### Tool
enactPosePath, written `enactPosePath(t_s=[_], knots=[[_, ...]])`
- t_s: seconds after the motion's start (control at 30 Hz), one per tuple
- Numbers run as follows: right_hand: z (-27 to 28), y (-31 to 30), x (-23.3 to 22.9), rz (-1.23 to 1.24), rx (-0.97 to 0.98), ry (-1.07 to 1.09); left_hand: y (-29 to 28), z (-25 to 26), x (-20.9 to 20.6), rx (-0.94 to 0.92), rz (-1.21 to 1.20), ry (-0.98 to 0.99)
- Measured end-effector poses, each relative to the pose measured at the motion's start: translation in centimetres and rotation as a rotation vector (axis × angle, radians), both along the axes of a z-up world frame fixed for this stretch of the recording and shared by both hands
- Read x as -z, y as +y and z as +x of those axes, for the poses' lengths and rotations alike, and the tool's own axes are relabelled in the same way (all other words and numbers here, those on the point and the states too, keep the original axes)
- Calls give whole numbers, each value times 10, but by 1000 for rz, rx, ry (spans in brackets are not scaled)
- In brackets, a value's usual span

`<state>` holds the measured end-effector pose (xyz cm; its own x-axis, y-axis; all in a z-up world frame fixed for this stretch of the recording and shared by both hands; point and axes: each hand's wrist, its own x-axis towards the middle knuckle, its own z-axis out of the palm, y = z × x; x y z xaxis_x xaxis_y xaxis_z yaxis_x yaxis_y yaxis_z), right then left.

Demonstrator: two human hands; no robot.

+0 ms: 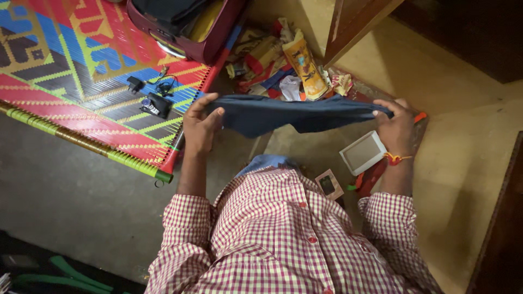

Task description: The person folds a blue shirt on a colorful bed mat, smoothing the fabric and aligning the edges before placing it aside.

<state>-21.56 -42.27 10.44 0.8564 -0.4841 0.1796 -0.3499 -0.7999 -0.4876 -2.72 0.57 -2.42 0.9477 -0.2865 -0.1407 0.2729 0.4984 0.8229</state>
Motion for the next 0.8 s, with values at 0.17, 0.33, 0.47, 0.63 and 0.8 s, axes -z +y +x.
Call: enactPosePath(t_s=[0.17, 0.33, 0.47, 0.63, 0.8], knots=[[-4, -5, -3, 8, -43, -72, -8, 5, 25, -107, 124, 15], [-9, -32, 27, 685, 99, -275, -10, 8, 23, 170, 142, 110], [-10, -42, 32, 768, 95, -349, -13, -4, 18, 562, 69, 399], [-14, -47, 23, 801, -26, -259, -24, -16, 26, 691, -46, 360], [-17, -41, 12, 771, -78, -254, -30, -17, 39, 521, -78, 294]])
